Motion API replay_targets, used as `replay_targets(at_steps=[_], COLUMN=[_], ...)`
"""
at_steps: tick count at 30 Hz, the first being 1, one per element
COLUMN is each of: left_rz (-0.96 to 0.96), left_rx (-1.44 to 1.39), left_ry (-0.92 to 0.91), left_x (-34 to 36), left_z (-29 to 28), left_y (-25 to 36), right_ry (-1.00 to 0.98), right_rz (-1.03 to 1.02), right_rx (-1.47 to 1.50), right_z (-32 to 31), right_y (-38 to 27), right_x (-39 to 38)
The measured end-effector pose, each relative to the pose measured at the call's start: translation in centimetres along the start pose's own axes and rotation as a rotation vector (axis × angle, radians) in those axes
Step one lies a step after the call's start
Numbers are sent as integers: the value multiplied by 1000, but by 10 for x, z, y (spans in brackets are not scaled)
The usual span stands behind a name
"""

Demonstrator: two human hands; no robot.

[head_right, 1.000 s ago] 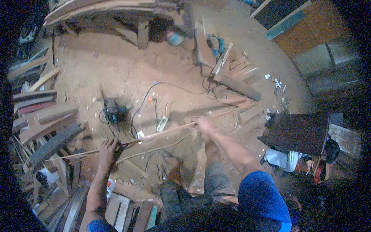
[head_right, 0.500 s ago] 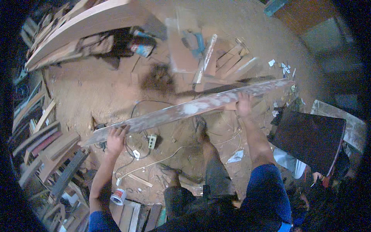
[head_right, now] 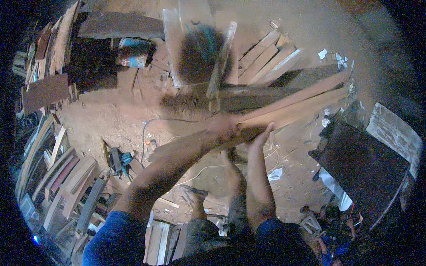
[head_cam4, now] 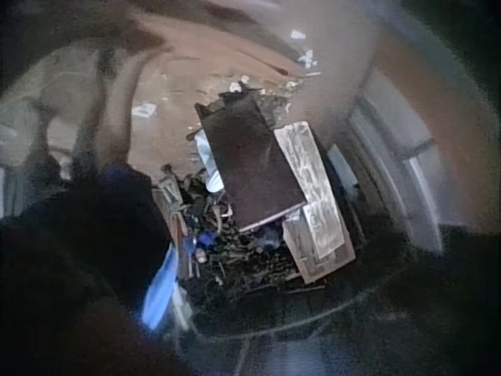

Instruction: The person uses a circular saw to cut a long wooden plank on a workbench. They then move the cut piece aside and use a handheld electric planer to smooth the surface of the remaining plank. The person handles various pieces of wood and tools in a cluttered workshop environment.

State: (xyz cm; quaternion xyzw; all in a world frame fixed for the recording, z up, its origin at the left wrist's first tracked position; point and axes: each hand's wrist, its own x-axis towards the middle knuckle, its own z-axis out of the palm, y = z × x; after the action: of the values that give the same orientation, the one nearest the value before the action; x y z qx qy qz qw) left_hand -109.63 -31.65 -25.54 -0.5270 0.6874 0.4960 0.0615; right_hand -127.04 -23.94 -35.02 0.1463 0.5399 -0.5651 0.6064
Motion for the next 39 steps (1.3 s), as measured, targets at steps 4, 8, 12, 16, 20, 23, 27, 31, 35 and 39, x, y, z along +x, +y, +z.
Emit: replay_targets(at_steps=[4, 8, 12, 16, 20, 23, 27, 31, 35, 39], left_rz=[121, 34, -292, -364, -219, -264, -375, 194, -239, -472], left_rx=[-134, -246, -128, -78, -87, -172, -809, -807, -346, -429], left_ry=[97, 102, 494, 669, 511, 666, 789, 786, 704, 359], left_x=[71, 152, 195, 219, 253, 243, 198, 145, 15, -125], left_z=[24, 47, -17, -33, 3, 18, 19, 9, 30, 51], left_y=[24, 33, -16, -109, -209, -239, -238, -214, -270, -261], right_ry=[109, 184, 159, 121, 12, -38, -45, -46, -256, -379], right_rz=[-85, -240, -288, -330, -320, -267, -212, -305, -145, -525], right_rx=[65, -211, -323, -398, -472, -459, -406, -260, -730, -1742], right_z=[1, -7, -74, -119, -99, -81, -87, -146, -11, -32], right_y=[-57, -100, -142, -189, -200, -192, -180, -256, -134, -185], right_x=[33, 90, 167, 229, 283, 308, 334, 365, 336, 341])
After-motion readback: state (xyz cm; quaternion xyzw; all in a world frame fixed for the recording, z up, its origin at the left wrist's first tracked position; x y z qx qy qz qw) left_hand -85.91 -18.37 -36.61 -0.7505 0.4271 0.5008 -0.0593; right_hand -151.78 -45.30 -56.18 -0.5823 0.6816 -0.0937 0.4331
